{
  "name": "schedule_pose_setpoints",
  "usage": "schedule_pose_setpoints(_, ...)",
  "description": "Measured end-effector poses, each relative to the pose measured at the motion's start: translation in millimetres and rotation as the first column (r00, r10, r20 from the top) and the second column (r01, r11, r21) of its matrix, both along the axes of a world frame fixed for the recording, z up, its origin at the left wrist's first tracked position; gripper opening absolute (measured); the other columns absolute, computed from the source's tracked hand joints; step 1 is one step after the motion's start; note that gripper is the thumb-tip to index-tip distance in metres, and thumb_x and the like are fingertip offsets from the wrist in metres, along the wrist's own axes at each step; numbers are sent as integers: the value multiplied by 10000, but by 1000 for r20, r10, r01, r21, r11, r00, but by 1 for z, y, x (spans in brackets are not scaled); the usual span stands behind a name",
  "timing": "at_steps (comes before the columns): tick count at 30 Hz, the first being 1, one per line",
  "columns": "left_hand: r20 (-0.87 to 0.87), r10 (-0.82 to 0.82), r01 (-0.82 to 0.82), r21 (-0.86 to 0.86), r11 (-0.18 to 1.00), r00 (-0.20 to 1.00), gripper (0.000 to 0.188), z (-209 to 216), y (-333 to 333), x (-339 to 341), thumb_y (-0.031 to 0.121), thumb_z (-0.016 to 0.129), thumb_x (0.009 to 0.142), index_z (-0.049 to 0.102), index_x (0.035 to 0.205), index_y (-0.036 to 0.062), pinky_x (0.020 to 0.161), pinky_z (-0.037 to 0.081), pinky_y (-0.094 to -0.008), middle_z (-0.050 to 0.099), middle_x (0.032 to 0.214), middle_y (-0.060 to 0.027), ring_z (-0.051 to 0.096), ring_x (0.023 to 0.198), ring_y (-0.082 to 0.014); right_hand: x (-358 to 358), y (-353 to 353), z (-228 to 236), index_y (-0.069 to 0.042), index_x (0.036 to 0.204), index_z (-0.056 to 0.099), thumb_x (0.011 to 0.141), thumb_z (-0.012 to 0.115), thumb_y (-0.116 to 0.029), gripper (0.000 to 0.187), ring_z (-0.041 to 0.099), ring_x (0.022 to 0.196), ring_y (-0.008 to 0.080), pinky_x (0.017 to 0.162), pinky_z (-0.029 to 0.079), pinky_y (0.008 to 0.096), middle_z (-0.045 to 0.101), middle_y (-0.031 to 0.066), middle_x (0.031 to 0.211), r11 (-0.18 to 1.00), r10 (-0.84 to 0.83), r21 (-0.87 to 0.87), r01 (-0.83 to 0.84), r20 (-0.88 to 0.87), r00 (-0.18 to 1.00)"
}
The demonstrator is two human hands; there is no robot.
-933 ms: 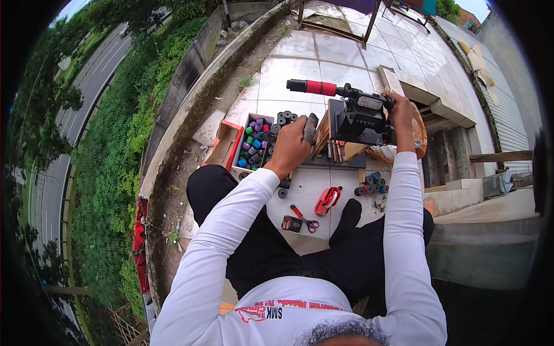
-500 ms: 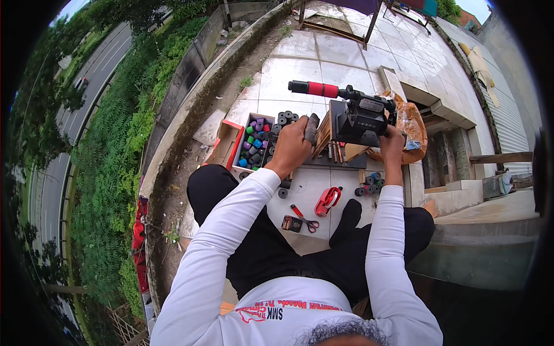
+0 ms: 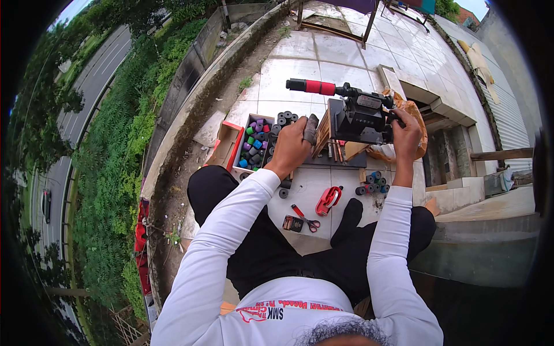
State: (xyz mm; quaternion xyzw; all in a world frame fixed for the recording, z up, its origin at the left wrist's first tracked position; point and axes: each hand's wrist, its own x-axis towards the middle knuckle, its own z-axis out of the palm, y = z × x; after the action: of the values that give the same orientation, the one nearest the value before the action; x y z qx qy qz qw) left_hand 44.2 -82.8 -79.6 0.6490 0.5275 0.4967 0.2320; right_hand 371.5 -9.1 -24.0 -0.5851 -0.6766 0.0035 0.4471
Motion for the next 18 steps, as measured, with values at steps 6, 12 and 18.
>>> schedule_pose_setpoints(6,16,9,-9,12,1000,1000,277,1,-1,-1,228,577,1091,571,960,-16,698,467,-576,631,795,-307,621,804,-554,-1,44,16,-32,1189,811,909,772,-12,283,811,978,266,874,607,356,825,157,1106,999,26,-19,-25,55,998)
schedule_pose_setpoints(12,15,10,-10,0,1000,1000,288,4,-3,-2,241,576,1097,575,963,-14,695,470,-572,635,801,-308,623,808,-557,3,85,-1,-72,1148,835,890,788,-22,267,802,942,317,840,603,391,811,189,1033,994,57,-92,-52,58,997)
schedule_pose_setpoints(18,12,11,-11,-15,1000,1000,257,4,-2,-3,214,577,1086,571,974,-18,708,467,-580,633,810,-314,621,819,-559,8,97,-35,-59,1012,826,852,850,-155,188,770,929,404,837,599,453,786,206,947,993,34,-117,-7,233,972)
